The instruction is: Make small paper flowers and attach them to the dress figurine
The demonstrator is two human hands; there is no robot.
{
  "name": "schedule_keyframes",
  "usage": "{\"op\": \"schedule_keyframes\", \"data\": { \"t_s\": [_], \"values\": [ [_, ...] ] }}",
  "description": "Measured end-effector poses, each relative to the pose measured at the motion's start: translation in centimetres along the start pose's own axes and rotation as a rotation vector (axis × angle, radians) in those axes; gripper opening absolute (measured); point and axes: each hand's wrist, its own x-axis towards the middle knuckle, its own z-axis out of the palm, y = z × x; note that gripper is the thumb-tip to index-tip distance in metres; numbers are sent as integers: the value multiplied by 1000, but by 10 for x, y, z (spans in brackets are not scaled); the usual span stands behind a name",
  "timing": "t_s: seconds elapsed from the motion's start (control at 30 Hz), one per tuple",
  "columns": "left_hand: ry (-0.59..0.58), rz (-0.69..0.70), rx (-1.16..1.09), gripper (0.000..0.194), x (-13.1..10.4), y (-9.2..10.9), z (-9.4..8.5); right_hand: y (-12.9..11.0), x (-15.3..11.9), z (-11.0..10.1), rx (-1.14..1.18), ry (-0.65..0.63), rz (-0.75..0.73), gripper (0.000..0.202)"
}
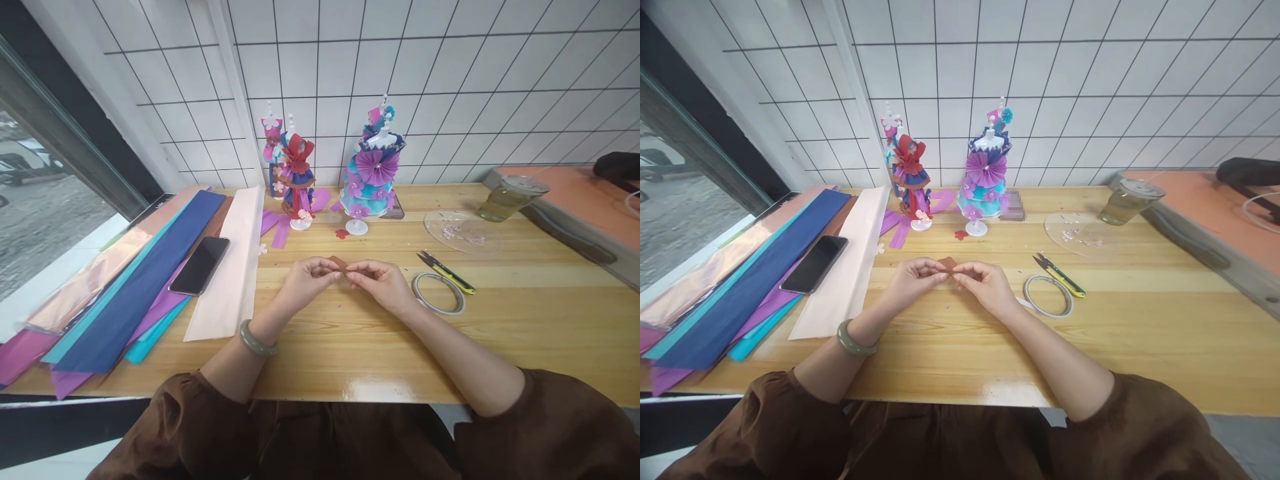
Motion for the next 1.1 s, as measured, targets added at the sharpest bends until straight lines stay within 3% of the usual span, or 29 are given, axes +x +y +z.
{"op": "schedule_keyframes", "data": {
  "t_s": [0.13, 0.6, 0.87, 1.1],
  "values": [
    [-30, -7, -68, 24, 1, -1, -1, 4, 1, 0, 37, 1, 17, 25],
    [67, -24, 41, 21, -1, 3, -1, 8, 4, 0, 341, 18, 164, 20],
    [45, -2, -43, 22, 0, 0, 0, 9, 4, 1, 330, 34, 152, 20],
    [58, 5, 76, 19, 0, -1, -1, 13, 5, 0, 310, 28, 129, 20]
  ]
}}
